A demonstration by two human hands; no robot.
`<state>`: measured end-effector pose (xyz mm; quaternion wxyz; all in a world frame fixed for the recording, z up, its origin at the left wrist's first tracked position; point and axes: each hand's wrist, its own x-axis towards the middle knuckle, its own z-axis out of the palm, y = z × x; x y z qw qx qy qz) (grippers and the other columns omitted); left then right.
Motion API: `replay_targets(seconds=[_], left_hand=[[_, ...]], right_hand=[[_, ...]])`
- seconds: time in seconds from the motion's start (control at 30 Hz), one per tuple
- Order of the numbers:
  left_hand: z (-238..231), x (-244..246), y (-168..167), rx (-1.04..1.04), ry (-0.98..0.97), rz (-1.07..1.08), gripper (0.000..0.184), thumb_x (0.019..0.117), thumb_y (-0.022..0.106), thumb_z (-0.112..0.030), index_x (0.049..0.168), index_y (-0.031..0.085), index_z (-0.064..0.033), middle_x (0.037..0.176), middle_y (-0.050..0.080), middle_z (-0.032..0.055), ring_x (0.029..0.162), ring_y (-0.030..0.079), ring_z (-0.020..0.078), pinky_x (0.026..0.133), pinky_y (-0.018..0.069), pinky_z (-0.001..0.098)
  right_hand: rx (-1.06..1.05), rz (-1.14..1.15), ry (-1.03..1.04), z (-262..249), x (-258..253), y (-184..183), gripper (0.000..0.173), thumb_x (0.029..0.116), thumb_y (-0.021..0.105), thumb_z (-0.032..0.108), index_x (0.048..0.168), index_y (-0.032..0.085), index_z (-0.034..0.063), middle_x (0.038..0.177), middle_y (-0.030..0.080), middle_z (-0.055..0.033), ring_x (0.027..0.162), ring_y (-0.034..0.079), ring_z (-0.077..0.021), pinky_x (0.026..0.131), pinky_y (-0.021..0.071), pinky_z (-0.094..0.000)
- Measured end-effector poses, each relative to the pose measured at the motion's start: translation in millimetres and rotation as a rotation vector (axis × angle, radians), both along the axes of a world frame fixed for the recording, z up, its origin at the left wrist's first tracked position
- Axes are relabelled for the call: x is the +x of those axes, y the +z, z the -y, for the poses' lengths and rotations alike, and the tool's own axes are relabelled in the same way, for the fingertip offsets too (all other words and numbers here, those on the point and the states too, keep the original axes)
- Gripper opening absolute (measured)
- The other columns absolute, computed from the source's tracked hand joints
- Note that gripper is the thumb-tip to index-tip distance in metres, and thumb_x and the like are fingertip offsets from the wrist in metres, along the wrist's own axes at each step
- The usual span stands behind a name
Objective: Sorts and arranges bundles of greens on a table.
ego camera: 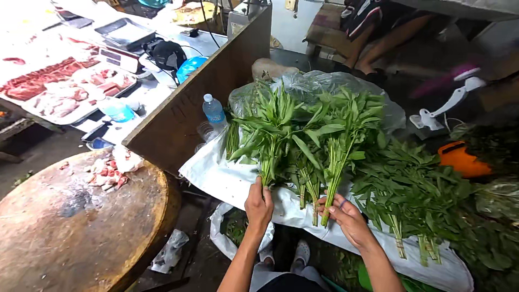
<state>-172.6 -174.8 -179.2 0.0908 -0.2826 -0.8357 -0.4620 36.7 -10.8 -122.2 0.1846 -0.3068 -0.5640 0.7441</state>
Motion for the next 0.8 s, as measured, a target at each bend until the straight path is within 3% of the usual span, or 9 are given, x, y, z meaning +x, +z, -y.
replay_targets(seconds=[0.1, 0.17, 0.23, 0.3, 0.4, 0.53, 0.63, 0.7, 0.8], left_hand=[[-1.0, -9.8, -4.4, -0.092, 0.019, 0.05, 0.041, 0.1015, 0.054, -0.021, 0.135, 0.063, 0.0014, 0.102, 0.07, 0.02, 0.086, 0.071, 0.0331, 0.075, 0.0597, 0.0503], [-1.8, -18.1, -6.9, -0.258, -0.052, 0.163, 0.045, 0.0984, 0.06, -0.023, 0.138, 0.062, -0.0013, 0.114, 0.066, 0.0267, 0.103, 0.066, 0.0443, 0.088, 0.0547, 0.059], [-2.5, -22.1, -5.6, -0.348, -0.177, 0.302, 0.041, 0.0955, 0.065, -0.025, 0.128, 0.068, -0.0009, 0.128, 0.06, 0.0303, 0.117, 0.058, 0.0506, 0.098, 0.0474, 0.0646], [-4.5, -14.8, 8.5, -0.306, -0.349, 0.457, 0.038, 0.0996, 0.062, -0.028, 0.127, 0.069, -0.0018, 0.13, 0.062, 0.0244, 0.119, 0.061, 0.0404, 0.101, 0.0501, 0.0569], [-10.5, 10.7, 33.0, -0.048, -0.652, 0.858, 0.035, 0.1053, 0.054, -0.028, 0.124, 0.069, -0.0027, 0.119, 0.069, 0.0123, 0.106, 0.068, 0.0201, 0.095, 0.0565, 0.0405], [-27.2, 34.4, 27.4, 0.205, -0.955, 1.268, 0.041, 0.1063, 0.05, -0.027, 0.134, 0.061, 0.001, 0.118, 0.07, 0.0114, 0.105, 0.068, 0.0184, 0.095, 0.057, 0.0392], [-38.4, 33.1, 29.9, 0.319, -0.892, 1.428, 0.034, 0.1023, 0.054, -0.015, 0.131, 0.057, 0.0019, 0.115, 0.07, 0.0104, 0.099, 0.07, 0.017, 0.087, 0.0602, 0.0351], [-42.9, 26.4, 28.5, 0.363, -0.774, 1.453, 0.019, 0.0996, 0.057, -0.006, 0.115, 0.064, 0.0033, 0.113, 0.072, 0.012, 0.097, 0.07, 0.0178, 0.084, 0.0603, 0.0347], [-48.2, 18.9, 26.8, 0.404, -0.615, 1.416, 0.008, 0.0986, 0.059, 0.001, 0.105, 0.063, 0.0043, 0.107, 0.071, 0.015, 0.089, 0.069, 0.0188, 0.079, 0.0589, 0.0337]], right_hand=[[0.033, -0.016, 0.031, -1.7, 1.3, 6.2, 0.05, 0.093, 0.058, 0.007, 0.141, 0.05, -0.0048, 0.118, 0.07, -0.0179, 0.1, 0.072, -0.0274, 0.09, 0.0604, -0.0397], [0.044, -0.033, 0.044, 1.0, 3.3, 10.1, 0.047, 0.0928, 0.06, 0.007, 0.138, 0.053, -0.0058, 0.117, 0.071, -0.0181, 0.1, 0.072, -0.0273, 0.091, 0.0602, -0.0404], [0.04, -0.056, 0.058, 6.7, 3.5, 12.3, 0.043, 0.0923, 0.062, 0.005, 0.133, 0.055, -0.0063, 0.115, 0.071, -0.0182, 0.098, 0.072, -0.0273, 0.09, 0.0607, -0.0409], [0.027, -0.073, 0.08, 12.2, 1.9, 11.6, 0.042, 0.0923, 0.063, 0.004, 0.132, 0.056, -0.0062, 0.115, 0.071, -0.0173, 0.098, 0.072, -0.0264, 0.089, 0.0609, -0.0402], [-0.046, -0.116, 0.137, 20.3, 1.3, 0.5, 0.046, 0.0939, 0.059, 0.004, 0.139, 0.053, -0.0051, 0.119, 0.07, -0.0173, 0.098, 0.072, -0.0268, 0.09, 0.0605, -0.0415], [-0.204, -0.196, 0.269, 27.2, -4.1, -17.5, 0.068, 0.0954, 0.058, 0.008, 0.156, 0.028, 0.0041, 0.117, 0.071, -0.0147, 0.092, 0.073, -0.0252, 0.085, 0.0616, -0.0416], [-0.288, -0.179, 0.378, 27.7, -7.9, -23.2, 0.08, 0.0961, 0.056, 0.01, 0.161, 0.01, 0.0113, 0.124, 0.069, -0.0133, 0.087, 0.073, -0.0231, 0.077, 0.0624, -0.0379], [-0.263, -0.121, 0.39, 24.0, -9.2, -22.3, 0.072, 0.0979, 0.054, 0.014, 0.16, 0.017, 0.0092, 0.127, 0.068, -0.0149, 0.088, 0.073, -0.0228, 0.075, 0.0614, -0.0366], [0.109, 0.248, 0.243, -4.2, 4.0, -25.0, 0.056, 0.1023, 0.052, 0.016, 0.154, 0.037, -0.0003, 0.128, 0.069, -0.0145, 0.105, 0.071, -0.022, 0.091, 0.0593, -0.0388]])
